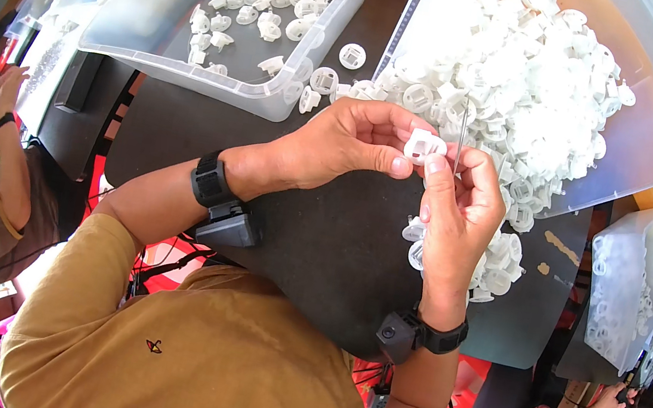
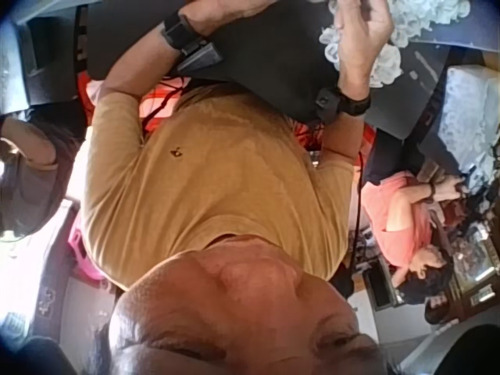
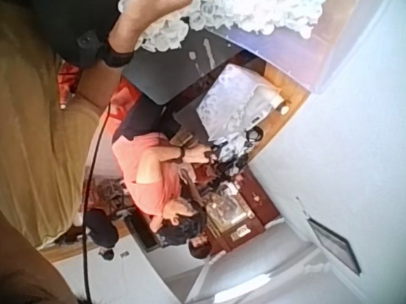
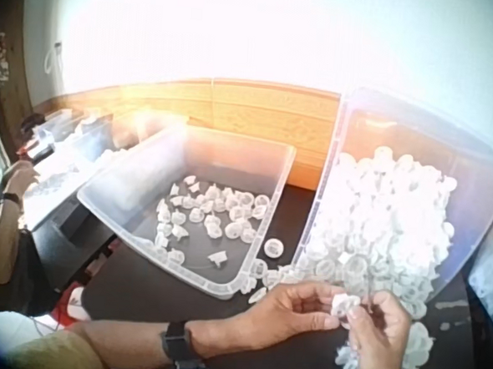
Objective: Inspecting and manipulating small white plastic components using a fine hand tool.
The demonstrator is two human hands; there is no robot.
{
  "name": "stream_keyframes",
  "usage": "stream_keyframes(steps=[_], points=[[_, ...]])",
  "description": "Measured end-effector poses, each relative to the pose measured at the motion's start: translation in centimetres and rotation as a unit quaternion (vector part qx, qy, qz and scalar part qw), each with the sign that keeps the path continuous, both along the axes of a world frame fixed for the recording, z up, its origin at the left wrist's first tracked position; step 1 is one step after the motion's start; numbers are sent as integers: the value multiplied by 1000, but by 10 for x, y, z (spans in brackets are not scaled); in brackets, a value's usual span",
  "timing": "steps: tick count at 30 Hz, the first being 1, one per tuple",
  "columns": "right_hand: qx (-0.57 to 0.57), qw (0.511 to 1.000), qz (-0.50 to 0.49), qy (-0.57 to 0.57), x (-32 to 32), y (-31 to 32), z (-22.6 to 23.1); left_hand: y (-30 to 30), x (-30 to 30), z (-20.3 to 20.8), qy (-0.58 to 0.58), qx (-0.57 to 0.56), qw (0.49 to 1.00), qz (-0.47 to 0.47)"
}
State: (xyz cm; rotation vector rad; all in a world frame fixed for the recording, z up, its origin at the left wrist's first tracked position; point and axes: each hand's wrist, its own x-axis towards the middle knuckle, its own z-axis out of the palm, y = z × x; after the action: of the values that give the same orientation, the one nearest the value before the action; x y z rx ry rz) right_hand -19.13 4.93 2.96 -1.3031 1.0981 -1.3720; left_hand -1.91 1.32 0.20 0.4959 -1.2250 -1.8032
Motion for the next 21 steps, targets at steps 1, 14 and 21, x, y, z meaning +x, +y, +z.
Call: stream_keyframes(steps=[1,14,21], points=[[-1,1000,1,0,0,0,0,0,0,0,-7,1,1000,4],[-80,981,-70,163,-5,9,7,-4,3,-6,15,38,999,32],[-152,933,-41,323,-4,7,3,-15,16,2,6,34,997,64]])
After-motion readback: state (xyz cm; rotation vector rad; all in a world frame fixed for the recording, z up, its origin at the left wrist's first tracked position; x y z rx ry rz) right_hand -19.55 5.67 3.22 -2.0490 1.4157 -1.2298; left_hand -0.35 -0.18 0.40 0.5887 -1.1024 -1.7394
